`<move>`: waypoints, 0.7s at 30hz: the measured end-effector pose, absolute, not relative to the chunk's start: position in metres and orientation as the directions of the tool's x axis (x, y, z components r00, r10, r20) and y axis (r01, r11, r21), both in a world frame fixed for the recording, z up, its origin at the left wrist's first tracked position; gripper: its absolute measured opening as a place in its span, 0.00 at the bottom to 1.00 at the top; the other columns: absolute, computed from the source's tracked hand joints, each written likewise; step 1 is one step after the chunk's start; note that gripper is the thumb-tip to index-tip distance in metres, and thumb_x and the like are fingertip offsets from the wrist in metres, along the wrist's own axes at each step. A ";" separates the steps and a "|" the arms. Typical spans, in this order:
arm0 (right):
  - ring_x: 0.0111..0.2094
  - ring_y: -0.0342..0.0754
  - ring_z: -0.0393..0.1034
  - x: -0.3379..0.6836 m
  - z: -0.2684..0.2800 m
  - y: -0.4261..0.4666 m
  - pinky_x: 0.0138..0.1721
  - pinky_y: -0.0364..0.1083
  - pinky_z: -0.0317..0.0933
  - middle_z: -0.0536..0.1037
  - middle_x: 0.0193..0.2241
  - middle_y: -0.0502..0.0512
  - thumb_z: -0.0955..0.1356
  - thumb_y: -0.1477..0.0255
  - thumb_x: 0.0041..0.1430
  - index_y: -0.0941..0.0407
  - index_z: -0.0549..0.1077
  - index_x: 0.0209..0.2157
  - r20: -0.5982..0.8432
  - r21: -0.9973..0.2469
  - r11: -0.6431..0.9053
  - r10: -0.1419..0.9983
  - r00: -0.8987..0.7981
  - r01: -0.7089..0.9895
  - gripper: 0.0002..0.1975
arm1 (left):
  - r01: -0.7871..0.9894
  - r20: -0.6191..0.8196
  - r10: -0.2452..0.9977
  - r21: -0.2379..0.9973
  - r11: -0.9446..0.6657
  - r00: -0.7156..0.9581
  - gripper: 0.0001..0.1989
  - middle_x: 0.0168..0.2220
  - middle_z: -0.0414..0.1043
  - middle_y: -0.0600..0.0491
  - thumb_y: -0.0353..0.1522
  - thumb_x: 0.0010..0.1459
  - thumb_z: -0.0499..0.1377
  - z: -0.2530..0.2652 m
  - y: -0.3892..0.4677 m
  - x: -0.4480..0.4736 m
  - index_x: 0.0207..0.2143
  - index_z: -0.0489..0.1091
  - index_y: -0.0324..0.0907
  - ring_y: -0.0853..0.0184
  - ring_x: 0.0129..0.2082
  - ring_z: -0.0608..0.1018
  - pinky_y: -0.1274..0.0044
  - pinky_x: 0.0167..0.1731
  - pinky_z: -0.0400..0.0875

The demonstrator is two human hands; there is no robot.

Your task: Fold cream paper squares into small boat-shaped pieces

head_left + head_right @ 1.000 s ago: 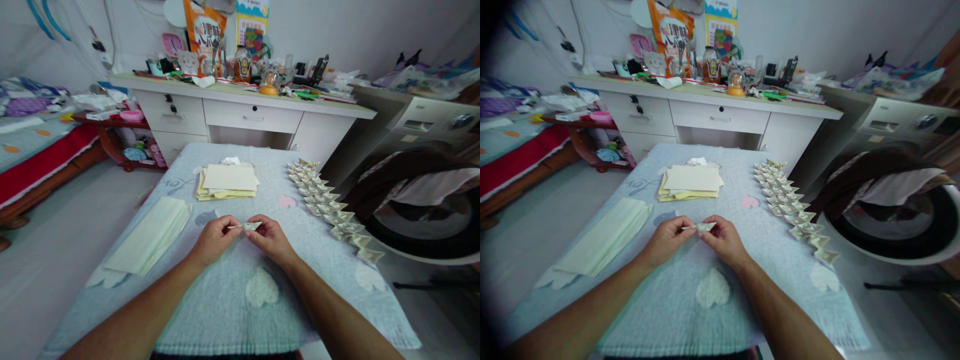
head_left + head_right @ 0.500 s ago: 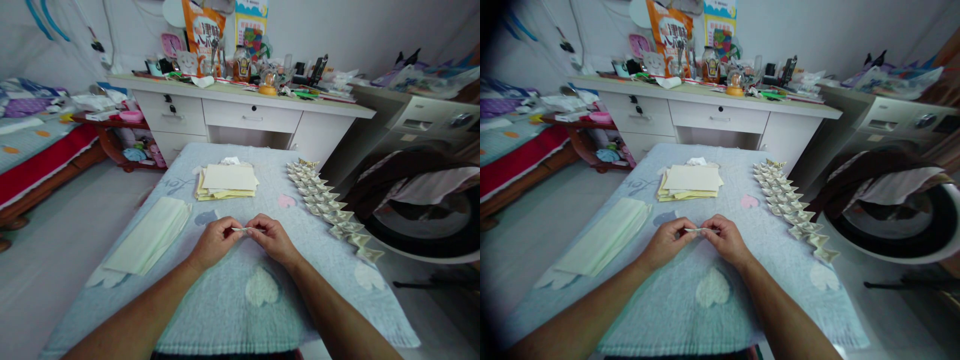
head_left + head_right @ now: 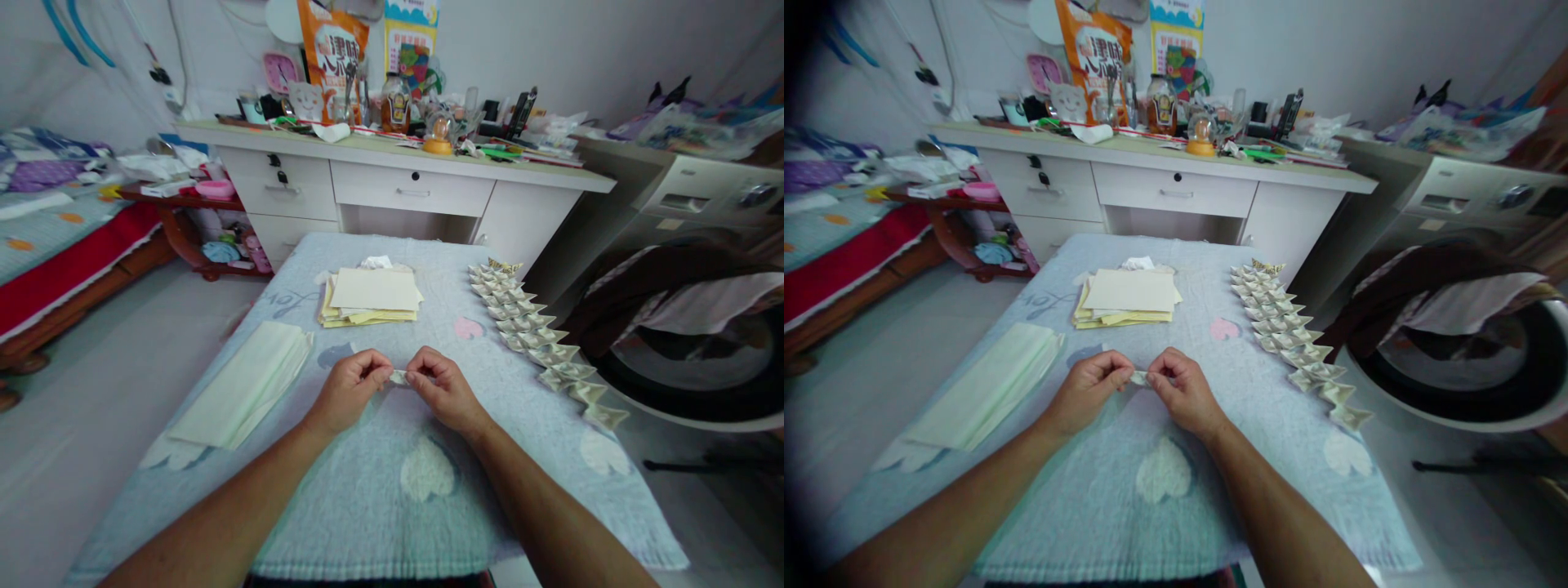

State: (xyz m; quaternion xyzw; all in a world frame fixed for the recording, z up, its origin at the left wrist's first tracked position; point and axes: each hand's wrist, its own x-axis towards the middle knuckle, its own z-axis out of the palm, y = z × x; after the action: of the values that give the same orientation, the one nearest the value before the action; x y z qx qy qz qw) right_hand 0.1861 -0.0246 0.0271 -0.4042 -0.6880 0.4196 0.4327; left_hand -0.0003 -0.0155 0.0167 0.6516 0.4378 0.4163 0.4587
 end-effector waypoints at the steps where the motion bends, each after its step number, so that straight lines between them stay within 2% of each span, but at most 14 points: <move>1: 0.29 0.42 0.60 0.186 0.028 -0.025 0.32 0.42 0.54 0.66 0.25 0.48 0.66 0.68 0.59 0.57 0.68 0.26 0.254 -0.930 0.317 0.921 -0.295 0.188 0.09 | 0.190 0.143 0.954 0.962 -0.196 0.262 0.08 0.22 0.66 0.59 0.34 0.58 0.57 0.017 -0.016 0.000 0.28 0.69 0.39 0.73 0.24 0.69 0.81 0.28 0.62; 9: 0.28 0.42 0.60 0.188 0.022 -0.024 0.31 0.41 0.53 0.65 0.25 0.48 0.67 0.67 0.58 0.57 0.69 0.26 0.225 -0.947 0.277 0.934 -0.276 0.165 0.10 | 0.093 0.104 0.973 0.988 -0.125 0.205 0.11 0.23 0.66 0.58 0.37 0.59 0.56 0.020 -0.015 -0.002 0.28 0.68 0.39 0.74 0.23 0.67 0.81 0.27 0.62; 12: 0.27 0.42 0.60 0.189 0.021 -0.023 0.31 0.42 0.54 0.66 0.25 0.48 0.67 0.66 0.59 0.57 0.69 0.26 0.225 -0.944 0.277 0.937 -0.266 0.179 0.11 | 0.065 0.108 0.979 0.991 -0.121 0.172 0.10 0.27 0.69 0.57 0.38 0.60 0.55 0.019 -0.016 -0.002 0.34 0.69 0.40 0.73 0.26 0.69 0.81 0.29 0.63; 15: 0.28 0.42 0.61 0.188 0.023 -0.024 0.31 0.42 0.54 0.66 0.25 0.48 0.67 0.66 0.59 0.57 0.69 0.26 0.250 -0.925 0.312 0.929 -0.274 0.215 0.11 | 0.098 0.119 0.964 0.984 -0.145 0.237 0.12 0.31 0.70 0.55 0.38 0.55 0.60 0.017 -0.018 0.001 0.40 0.69 0.40 0.71 0.30 0.71 0.80 0.31 0.64; 17: 0.28 0.43 0.61 0.186 0.024 -0.025 0.32 0.42 0.55 0.66 0.25 0.49 0.66 0.65 0.59 0.57 0.69 0.26 0.271 -0.908 0.343 0.919 -0.288 0.239 0.11 | 0.168 0.094 0.954 0.975 -0.146 0.286 0.12 0.27 0.69 0.57 0.38 0.53 0.62 0.015 -0.019 0.004 0.37 0.70 0.39 0.72 0.26 0.69 0.81 0.28 0.63; 21: 0.29 0.43 0.62 0.185 0.026 -0.026 0.33 0.42 0.56 0.67 0.25 0.49 0.66 0.63 0.60 0.56 0.69 0.26 0.281 -0.894 0.366 0.907 -0.314 0.258 0.13 | 0.250 0.095 0.949 0.952 -0.175 0.300 0.10 0.25 0.69 0.56 0.37 0.55 0.60 0.015 -0.019 0.007 0.30 0.72 0.38 0.72 0.24 0.68 0.80 0.26 0.61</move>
State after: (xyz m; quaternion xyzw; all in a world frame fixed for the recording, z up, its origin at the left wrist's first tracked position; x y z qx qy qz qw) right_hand 0.1847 -0.0263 0.0258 -0.4090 -0.7122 0.3869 0.4193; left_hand 0.0070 -0.0191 0.0148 0.6642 0.4515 0.3823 0.4570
